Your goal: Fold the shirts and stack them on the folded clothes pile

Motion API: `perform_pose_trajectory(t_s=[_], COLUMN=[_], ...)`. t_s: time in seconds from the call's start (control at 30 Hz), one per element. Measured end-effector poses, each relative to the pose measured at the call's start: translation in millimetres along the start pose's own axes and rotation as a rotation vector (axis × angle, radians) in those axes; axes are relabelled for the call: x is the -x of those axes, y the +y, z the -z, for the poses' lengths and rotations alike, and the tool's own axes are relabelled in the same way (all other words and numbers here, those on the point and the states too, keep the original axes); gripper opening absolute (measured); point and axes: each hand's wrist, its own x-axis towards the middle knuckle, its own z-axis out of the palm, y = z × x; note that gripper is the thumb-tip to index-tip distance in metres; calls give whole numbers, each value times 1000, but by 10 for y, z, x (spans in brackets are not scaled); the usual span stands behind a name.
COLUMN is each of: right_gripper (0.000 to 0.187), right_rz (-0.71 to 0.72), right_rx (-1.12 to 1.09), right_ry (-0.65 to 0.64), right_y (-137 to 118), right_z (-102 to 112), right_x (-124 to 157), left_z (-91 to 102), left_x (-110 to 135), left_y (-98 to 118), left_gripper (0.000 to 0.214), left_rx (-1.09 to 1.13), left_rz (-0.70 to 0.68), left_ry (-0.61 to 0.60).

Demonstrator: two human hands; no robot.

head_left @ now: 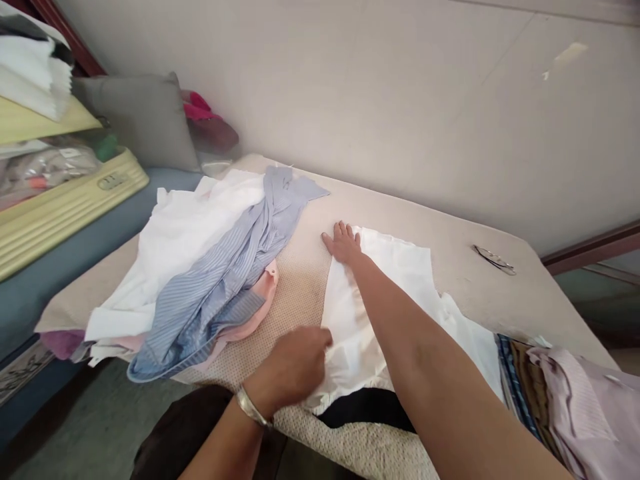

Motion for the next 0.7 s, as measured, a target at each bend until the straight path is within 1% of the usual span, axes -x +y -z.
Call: perform_pose_trajectory(t_s=[0.07,0.1,0.13,0.17,0.23,0.3,0.33,0.37,0.4,0.43,0.47,0.53,0.57,0.63,0.7], right_gripper=[73,73,73,73,70,69,68,68,70,73,76,80,82,81,77], right_rz=[26,47,69,101,173,341,395,404,394,372,347,298,282,285,321], right_rx=[-48,-59,-62,-63,-55,-17,6,37,72,104,131,156,151,102,30], right_ry=[-58,-72,-77,-71,-42,45,78,90,71,38,-2,-60,-88,-152,-186], right_y=[-39,-55,-67,-76,-83,-84,-89,-99,-115,-138,-165,-223,-247,-262,-202], right_z=[170,239,288,316,301,199,120,24,-82,-190,-291,-424,-438,-342,-103], right_x=[123,259,450,697,1321,2004,2314,2580,2788,2934,3021,3065,3052,3035,3091], left_z=[146,205,251,283,305,281,255,223,186,146,105,28,-6,-57,-89], left_x=[-16,-16,-10,0,24,40,41,36,27,12,-7,-58,-89,-159,-228], left_y=[-60,-87,-110,-129,-148,-144,-133,-118,-98,-75,-51,-8,4,1,-40], left_gripper=[27,28,27,27,25,23,23,22,22,22,21,22,22,22,21], left_rx=[0,-17,-35,-52,-64,-56,-54,-55,-58,-62,-67,-73,-77,-94,-124], left_rz=[181,264,324,362,373,341,319,295,269,242,213,152,127,87,66], left_ry=[183,252,291,305,303,312,323,332,339,343,345,343,340,332,335])
